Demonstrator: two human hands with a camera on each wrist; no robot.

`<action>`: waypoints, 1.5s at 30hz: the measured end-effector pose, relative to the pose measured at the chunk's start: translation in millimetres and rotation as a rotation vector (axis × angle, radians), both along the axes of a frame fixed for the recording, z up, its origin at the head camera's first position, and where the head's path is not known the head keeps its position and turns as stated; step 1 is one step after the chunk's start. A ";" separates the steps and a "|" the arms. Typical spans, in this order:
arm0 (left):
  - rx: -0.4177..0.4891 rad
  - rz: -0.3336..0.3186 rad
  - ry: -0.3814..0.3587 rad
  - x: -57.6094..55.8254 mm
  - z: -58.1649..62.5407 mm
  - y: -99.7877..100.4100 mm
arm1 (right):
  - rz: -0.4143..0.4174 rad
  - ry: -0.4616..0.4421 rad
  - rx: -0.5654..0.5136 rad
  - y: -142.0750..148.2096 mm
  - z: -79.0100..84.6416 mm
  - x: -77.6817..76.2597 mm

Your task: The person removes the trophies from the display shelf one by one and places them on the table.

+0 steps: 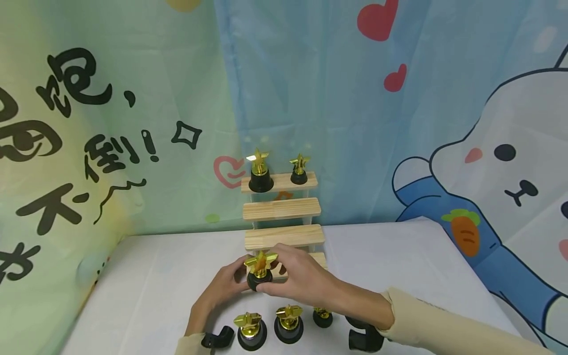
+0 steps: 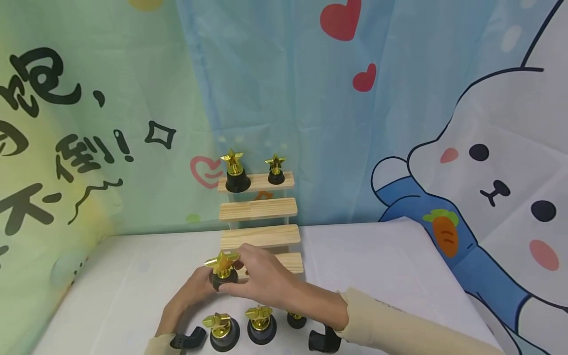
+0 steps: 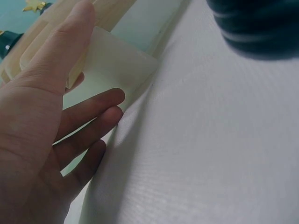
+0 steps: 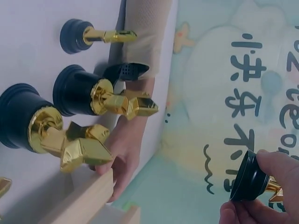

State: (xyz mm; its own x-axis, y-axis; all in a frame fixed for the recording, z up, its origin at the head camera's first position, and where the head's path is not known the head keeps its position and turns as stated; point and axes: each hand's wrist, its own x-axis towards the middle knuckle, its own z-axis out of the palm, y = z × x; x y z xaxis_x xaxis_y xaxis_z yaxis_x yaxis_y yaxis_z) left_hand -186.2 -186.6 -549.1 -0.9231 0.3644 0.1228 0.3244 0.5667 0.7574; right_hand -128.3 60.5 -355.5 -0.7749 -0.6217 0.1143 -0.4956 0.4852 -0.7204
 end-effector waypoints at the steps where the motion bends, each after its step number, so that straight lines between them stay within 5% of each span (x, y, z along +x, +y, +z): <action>1: -0.001 -0.002 -0.006 0.0 -0.5 0.0 | 0.000 -0.009 -0.003 1.0 -0.5 1.6; 16: 0.019 0.018 -0.066 0.6 -1.6 1.0 | 0.040 -0.048 -0.017 16.7 -12.5 22.5; 35: -0.002 0.028 -0.041 0.4 -1.6 -0.8 | 0.074 -0.090 -0.051 32.8 -28.8 41.1; 45: 0.000 0.038 -0.038 -0.7 -1.2 1.7 | 0.140 -0.122 -0.054 42.5 -52.2 49.8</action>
State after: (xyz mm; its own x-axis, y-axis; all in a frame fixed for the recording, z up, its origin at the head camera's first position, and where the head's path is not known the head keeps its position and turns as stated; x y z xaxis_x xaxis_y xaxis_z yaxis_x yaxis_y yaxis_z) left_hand -186.9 -184.9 -550.2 -0.9402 0.3293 0.0871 0.2736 0.5778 0.7690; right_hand -78.5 103.0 -407.7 -0.6914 -0.7199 0.0609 -0.4629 0.3766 -0.8024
